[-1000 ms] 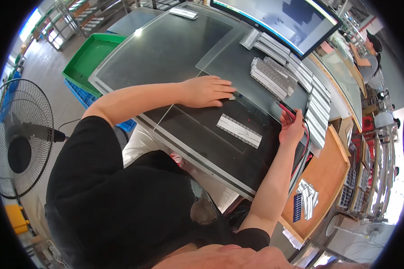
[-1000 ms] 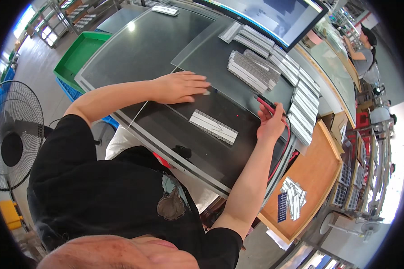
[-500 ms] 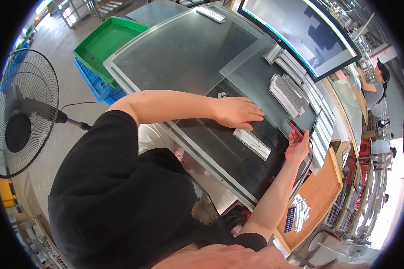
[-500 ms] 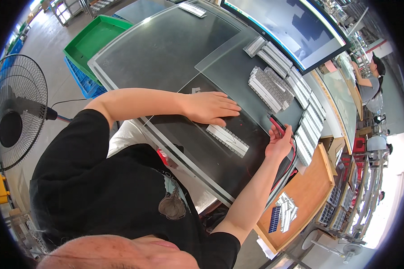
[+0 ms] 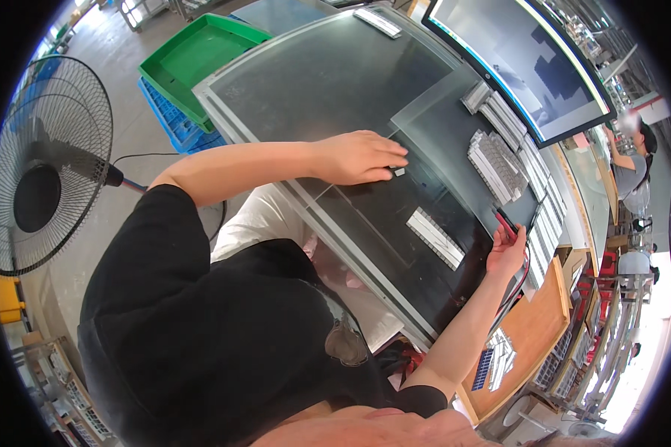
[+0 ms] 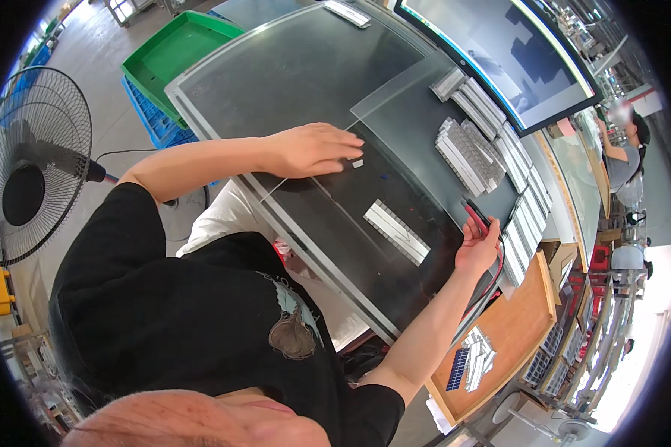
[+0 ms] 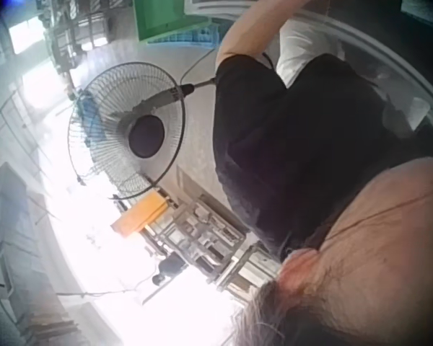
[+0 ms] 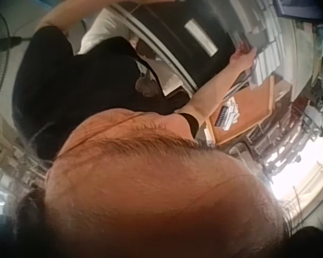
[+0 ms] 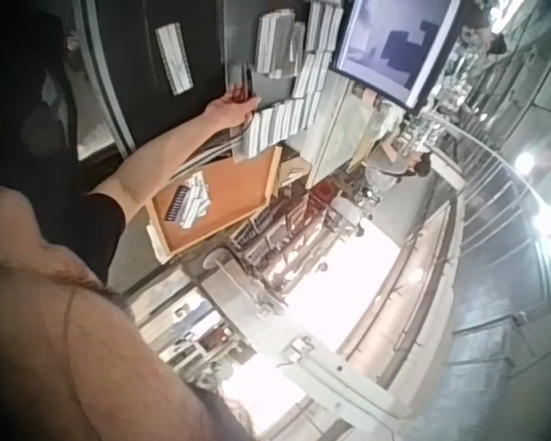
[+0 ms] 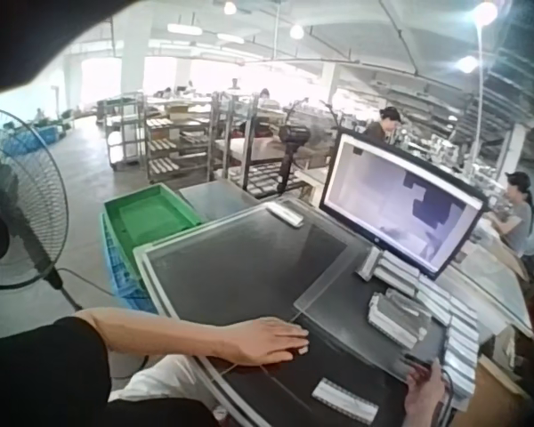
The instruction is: Testing the electrical properties of small solar cells using measurement probes at a workstation.
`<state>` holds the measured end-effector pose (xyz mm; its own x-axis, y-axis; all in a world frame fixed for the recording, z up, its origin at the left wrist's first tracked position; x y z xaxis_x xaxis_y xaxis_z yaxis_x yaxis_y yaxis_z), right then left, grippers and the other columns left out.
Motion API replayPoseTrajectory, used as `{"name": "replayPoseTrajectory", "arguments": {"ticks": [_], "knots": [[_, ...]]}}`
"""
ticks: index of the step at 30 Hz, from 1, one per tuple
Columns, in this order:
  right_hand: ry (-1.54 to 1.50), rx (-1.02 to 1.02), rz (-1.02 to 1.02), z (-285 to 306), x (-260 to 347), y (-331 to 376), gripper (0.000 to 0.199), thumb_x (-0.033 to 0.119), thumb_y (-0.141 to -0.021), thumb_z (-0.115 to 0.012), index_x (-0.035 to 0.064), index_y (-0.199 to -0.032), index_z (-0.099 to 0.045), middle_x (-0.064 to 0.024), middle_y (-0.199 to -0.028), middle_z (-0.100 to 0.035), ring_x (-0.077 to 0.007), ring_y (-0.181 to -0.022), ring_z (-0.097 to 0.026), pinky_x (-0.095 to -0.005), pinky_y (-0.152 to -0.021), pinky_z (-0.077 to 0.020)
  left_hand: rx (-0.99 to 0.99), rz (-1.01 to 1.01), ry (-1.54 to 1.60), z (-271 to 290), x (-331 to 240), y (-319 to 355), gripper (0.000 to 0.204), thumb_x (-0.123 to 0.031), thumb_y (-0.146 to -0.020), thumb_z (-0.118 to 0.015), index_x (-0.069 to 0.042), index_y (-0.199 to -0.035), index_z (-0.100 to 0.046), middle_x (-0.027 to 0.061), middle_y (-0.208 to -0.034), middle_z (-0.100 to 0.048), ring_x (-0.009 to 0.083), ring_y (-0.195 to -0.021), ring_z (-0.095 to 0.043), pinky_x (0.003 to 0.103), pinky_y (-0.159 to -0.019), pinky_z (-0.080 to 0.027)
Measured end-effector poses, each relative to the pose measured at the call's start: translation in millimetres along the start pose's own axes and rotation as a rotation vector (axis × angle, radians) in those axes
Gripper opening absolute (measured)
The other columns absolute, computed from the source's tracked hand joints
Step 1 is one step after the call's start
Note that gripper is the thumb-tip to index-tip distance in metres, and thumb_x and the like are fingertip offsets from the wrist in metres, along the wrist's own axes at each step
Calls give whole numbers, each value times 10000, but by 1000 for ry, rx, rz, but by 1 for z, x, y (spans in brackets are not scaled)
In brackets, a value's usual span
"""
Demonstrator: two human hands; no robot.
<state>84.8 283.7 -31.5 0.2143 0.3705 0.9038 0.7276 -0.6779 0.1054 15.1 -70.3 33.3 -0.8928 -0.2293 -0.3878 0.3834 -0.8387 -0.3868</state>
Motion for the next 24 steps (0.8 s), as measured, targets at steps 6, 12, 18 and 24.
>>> {"name": "replayPoseTrajectory", "arguments": {"ticks": [6, 12, 18, 24], "knots": [[19, 67, -125, -16, 6, 27, 280, 307, -871, -461, 59, -748, -502, -62, -594, -527, -173, -445, -509, -256, -378, -415, 67, 92, -100, -21, 24, -9, 431, -297, -869, -413, 1, -1181, -432, 150, -1270, -394, 273, -1196, -340, 385, -992, -263], [8, 431, -339, -82, 10, 140, 188, 143, -831, -420, 20, -703, -481, -116, -757, -543, -256, -671, -564, -344, -606, -461, 199, 46, -211, -37, -20, 41, 572, -380, -850, -431, -1, -1263, -321, 164, -1348, -269, 257, -1279, -204, 380, -1051, -158], [178, 640, -650, -70, -77, 308, 349, 128, -798, -417, -72, -1080, -470, -200, -993, -548, -330, -883, -571, -402, -758, -476, 73, -7, -42, -23, -27, 11, 566, -353, -849, -449, -4, -1272, -307, 171, -1334, -291, 291, -1219, -301, 375, -1010, -242], [-21, 535, -876, -74, -158, 320, 388, 117, -817, -410, -26, -1176, -439, -185, -1145, -498, -309, -992, -539, -373, -787, -469, 131, -190, -195, -67, -14, -28, 544, -390, -869, -381, 8, -1240, -360, 153, -1320, -328, 256, -1238, -283, 350, -1000, -242]]}}
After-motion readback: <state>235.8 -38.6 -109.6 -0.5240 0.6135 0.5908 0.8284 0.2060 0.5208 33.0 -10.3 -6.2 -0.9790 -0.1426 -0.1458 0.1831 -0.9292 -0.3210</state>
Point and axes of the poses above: each hand's wrist, its own y-axis away from the middle knuckle, its own z-axis out of the back of the hand, x = y × z, the point moved 9 cm from there along -y, towards the middle knuckle
